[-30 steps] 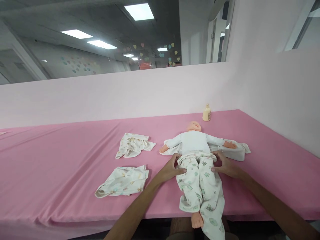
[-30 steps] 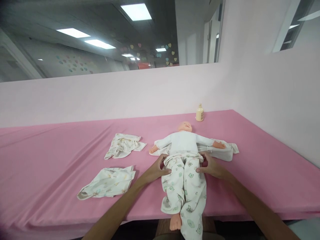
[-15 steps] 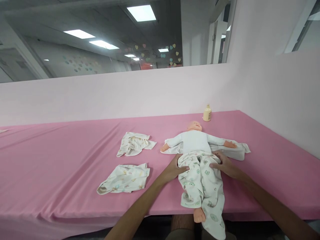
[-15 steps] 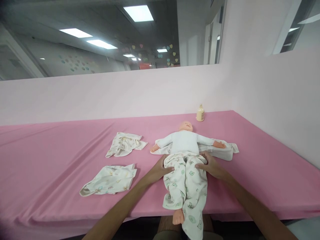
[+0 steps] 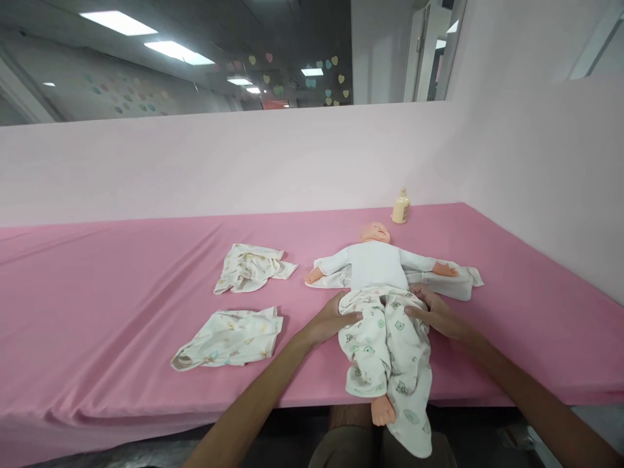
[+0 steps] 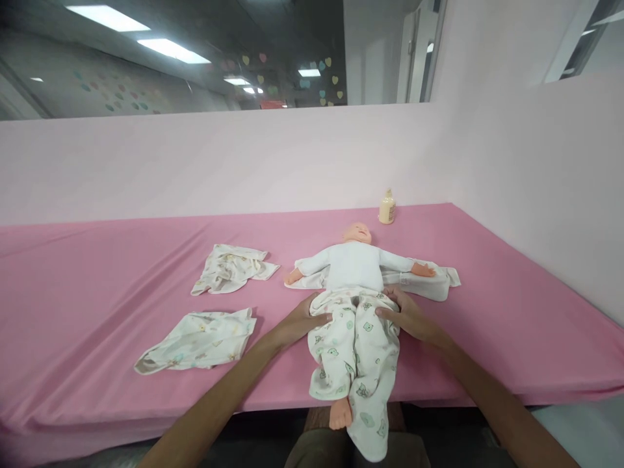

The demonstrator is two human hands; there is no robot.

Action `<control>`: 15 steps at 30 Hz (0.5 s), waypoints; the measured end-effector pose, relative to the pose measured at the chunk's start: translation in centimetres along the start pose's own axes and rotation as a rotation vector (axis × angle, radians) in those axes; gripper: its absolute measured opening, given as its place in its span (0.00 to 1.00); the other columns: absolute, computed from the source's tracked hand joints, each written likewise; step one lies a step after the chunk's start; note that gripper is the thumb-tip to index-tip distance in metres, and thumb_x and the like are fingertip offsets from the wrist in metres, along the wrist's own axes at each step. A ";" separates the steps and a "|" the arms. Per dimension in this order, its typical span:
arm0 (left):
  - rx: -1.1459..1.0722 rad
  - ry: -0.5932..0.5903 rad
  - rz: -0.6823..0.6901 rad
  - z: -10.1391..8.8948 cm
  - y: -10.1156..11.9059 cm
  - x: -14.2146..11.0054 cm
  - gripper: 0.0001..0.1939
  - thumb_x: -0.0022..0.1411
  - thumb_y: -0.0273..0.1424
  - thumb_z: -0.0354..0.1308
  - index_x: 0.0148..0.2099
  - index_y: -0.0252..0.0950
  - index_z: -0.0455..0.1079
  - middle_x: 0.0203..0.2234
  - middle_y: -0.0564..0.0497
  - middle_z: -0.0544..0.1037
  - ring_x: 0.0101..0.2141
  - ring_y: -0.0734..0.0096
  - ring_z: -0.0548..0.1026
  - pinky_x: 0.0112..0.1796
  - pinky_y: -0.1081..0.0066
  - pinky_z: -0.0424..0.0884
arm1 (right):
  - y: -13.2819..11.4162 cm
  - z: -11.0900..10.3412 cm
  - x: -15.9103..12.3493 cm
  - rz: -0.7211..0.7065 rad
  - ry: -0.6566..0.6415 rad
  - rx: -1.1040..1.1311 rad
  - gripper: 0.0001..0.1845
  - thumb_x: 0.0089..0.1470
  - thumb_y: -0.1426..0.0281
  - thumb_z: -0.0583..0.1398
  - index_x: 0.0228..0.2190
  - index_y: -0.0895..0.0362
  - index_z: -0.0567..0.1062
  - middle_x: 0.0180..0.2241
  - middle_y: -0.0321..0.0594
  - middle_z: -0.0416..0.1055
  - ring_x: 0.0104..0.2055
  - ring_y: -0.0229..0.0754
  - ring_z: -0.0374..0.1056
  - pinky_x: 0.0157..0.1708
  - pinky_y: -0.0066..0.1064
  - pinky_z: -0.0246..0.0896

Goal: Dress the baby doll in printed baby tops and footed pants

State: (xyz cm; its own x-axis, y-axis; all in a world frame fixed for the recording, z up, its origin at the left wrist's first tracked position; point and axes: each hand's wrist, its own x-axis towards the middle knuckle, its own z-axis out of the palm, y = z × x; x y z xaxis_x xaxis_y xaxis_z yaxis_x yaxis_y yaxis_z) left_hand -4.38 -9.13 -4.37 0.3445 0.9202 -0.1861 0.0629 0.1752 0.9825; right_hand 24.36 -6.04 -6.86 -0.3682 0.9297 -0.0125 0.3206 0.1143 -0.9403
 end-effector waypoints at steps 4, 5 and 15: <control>0.105 0.019 0.044 0.1 0.8 -0.5 0.34 0.53 0.42 0.67 0.58 0.36 0.61 0.51 0.44 0.75 0.53 0.54 0.71 0.52 0.58 0.69 | 0.0 0.2 -1.5 0.020 0.012 -0.023 0.31 0.50 0.53 0.64 0.52 0.52 0.67 0.49 0.45 0.71 0.49 0.52 0.69 0.44 0.43 0.68; 0.133 0.021 0.061 0.2 0.9 -0.6 0.33 0.53 0.42 0.66 0.57 0.36 0.62 0.51 0.45 0.75 0.53 0.55 0.72 0.51 0.58 0.70 | 0.0 0.3 -2.2 0.025 0.008 -0.012 0.33 0.49 0.53 0.65 0.54 0.52 0.66 0.50 0.45 0.70 0.50 0.53 0.68 0.45 0.44 0.68; 0.239 0.034 0.058 0.7 1.0 -2.4 0.26 0.56 0.47 0.62 0.50 0.35 0.65 0.45 0.46 0.75 0.46 0.58 0.73 0.44 0.64 0.71 | 0.2 1.6 -5.9 0.022 0.033 -0.077 0.30 0.51 0.56 0.63 0.54 0.54 0.68 0.51 0.45 0.71 0.52 0.53 0.67 0.52 0.47 0.64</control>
State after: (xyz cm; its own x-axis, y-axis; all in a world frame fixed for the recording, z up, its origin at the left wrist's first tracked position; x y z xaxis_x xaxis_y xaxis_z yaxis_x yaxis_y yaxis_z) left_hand -4.48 -11.42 -2.96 0.3227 0.9382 -0.1249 0.2647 0.0373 0.9636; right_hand 25.16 -12.11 -7.49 -0.3318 0.9431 -0.0202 0.3948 0.1194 -0.9110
